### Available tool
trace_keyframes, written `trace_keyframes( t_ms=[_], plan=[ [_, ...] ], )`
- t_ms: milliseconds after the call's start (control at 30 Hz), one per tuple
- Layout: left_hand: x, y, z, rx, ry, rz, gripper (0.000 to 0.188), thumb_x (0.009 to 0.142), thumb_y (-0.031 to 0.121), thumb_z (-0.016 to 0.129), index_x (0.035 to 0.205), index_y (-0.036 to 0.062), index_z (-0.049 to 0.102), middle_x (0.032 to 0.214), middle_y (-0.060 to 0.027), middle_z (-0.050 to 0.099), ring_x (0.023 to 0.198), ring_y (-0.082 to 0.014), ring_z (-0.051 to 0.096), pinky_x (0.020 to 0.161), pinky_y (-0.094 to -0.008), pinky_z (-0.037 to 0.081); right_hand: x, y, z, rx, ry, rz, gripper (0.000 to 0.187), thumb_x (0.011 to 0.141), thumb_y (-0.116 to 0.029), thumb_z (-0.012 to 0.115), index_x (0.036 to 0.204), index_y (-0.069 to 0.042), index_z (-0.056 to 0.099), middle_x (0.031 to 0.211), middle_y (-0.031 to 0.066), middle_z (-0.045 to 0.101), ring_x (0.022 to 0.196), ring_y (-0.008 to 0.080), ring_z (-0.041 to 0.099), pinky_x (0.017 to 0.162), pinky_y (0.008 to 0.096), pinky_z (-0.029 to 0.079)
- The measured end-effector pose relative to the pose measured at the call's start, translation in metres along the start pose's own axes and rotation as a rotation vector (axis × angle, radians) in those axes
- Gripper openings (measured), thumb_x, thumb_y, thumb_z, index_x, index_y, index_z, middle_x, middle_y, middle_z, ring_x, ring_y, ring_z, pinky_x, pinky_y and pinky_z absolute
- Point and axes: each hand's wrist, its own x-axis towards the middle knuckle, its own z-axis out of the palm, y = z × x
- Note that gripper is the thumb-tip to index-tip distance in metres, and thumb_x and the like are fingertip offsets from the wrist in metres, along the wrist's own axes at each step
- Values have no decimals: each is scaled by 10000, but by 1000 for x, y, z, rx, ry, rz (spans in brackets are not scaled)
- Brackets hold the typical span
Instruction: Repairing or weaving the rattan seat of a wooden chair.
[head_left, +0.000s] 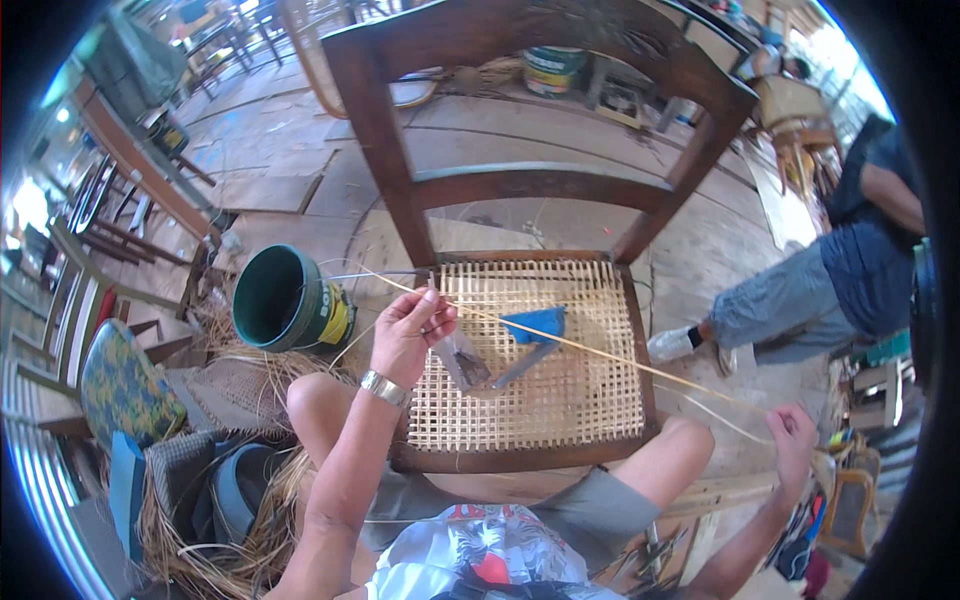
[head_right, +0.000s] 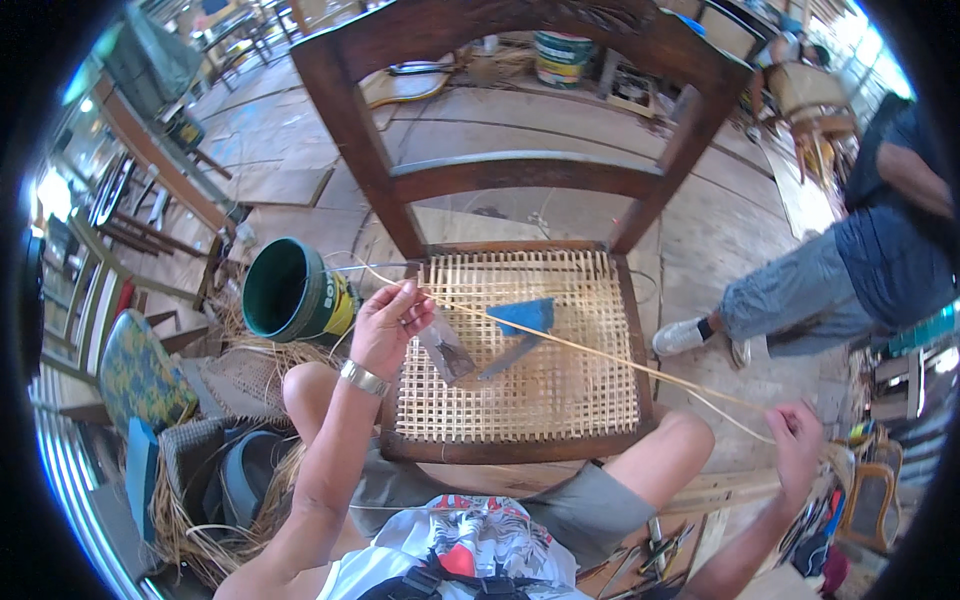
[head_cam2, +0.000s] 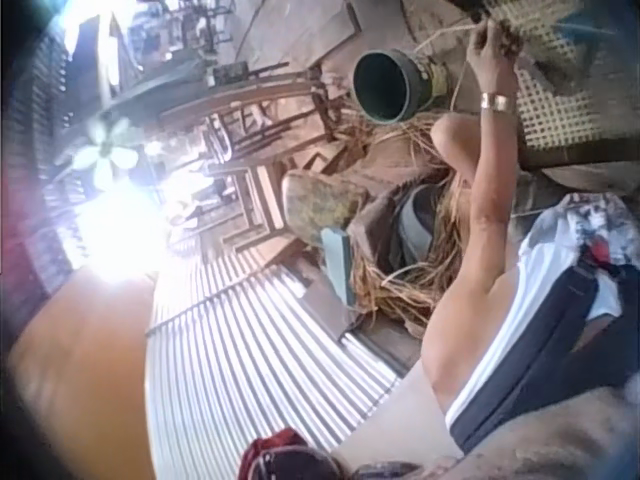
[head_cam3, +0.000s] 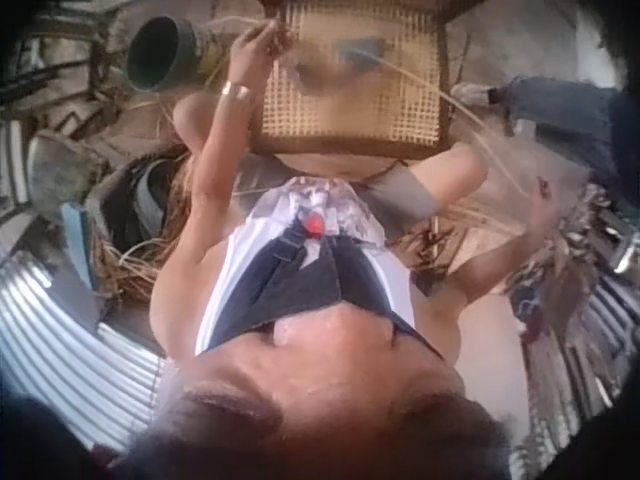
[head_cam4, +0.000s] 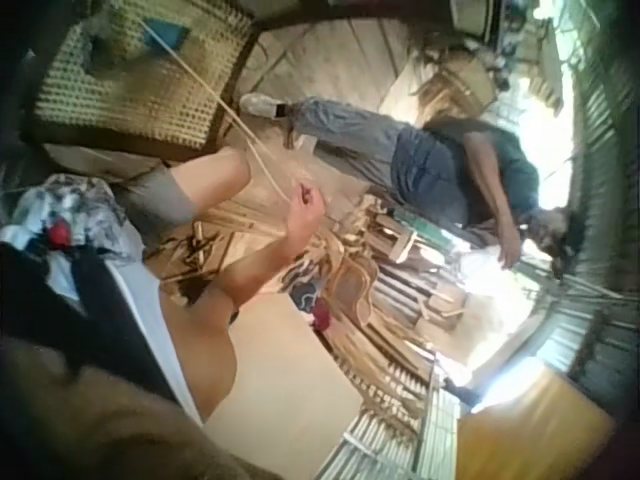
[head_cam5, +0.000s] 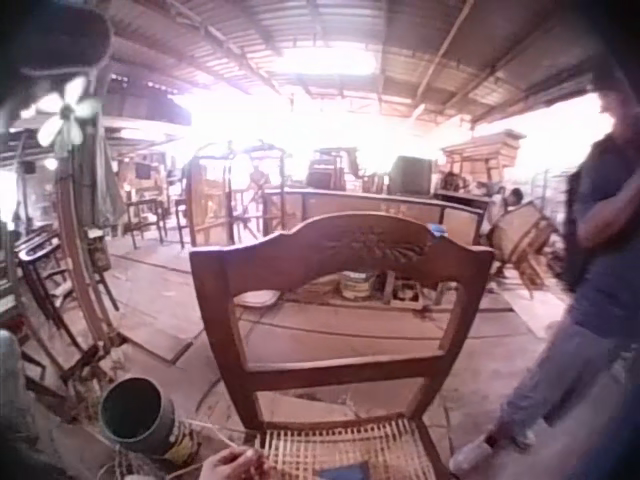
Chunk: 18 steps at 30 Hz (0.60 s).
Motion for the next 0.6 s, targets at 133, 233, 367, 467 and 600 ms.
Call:
trace_keyframes(
  t_ms=[133, 233, 367, 467, 600],
  plan=[
    [7, -6, -12, -86, -9, -55, 161, 965, 161, 646, 1054, 31, 614, 949, -94, 698, 821, -168, 698, 745, -321, 593, -2, 23, -62, -140, 100, -64, 117, 887, -39, 667, 809, -3, 587, 777, -39, 465, 697, 48, 448, 628, 207, 361],
    [10, -13, -22, -96, -39, -81, 158, 966, 162, 644, 1047, 31, 607, 946, -90, 694, 816, -165, 697, 747, -322, 593, 5, 33, -94, -472, 141, 5, 149, 868, -114, 677, 929, 4, 612, 885, 33, 537, 824, 131, 530, 755, 263, 422],
    [5, -19, -19, -141, -19, -117, 134, 977, 168, 624, 1026, 46, 597, 920, -77, 686, 784, -152, 692, 705, -285, 593, -6, -9, -36, -700, 185, -75, 365, 856, -154, 679, 1178, 3, 606, 1144, 124, 606, 1121, 245, 555, 1002, 351, 400],
    [-6, -23, -22, -117, -19, -127, 121, 970, 152, 636, 1008, 44, 598, 915, -76, 689, 783, -151, 690, 711, -293, 590, 4, -105, 95, -136, 26, -102, 402, 858, -148, 686, 1219, 6, 597, 1208, 128, 607, 1173, 253, 550, 1036, 371, 401],
    [-24, -41, -14, -142, -33, -157, 103, 967, 146, 638, 988, 51, 605, 924, -72, 692, 782, -146, 690, 718, -288, 589, -13, -168, 266, 313, -327, -502, 457, 887, -161, 719, 1284, -14, 548, 1186, 153, 628, 1125, 264, 601, 1004, 369, 462]
  ],
)
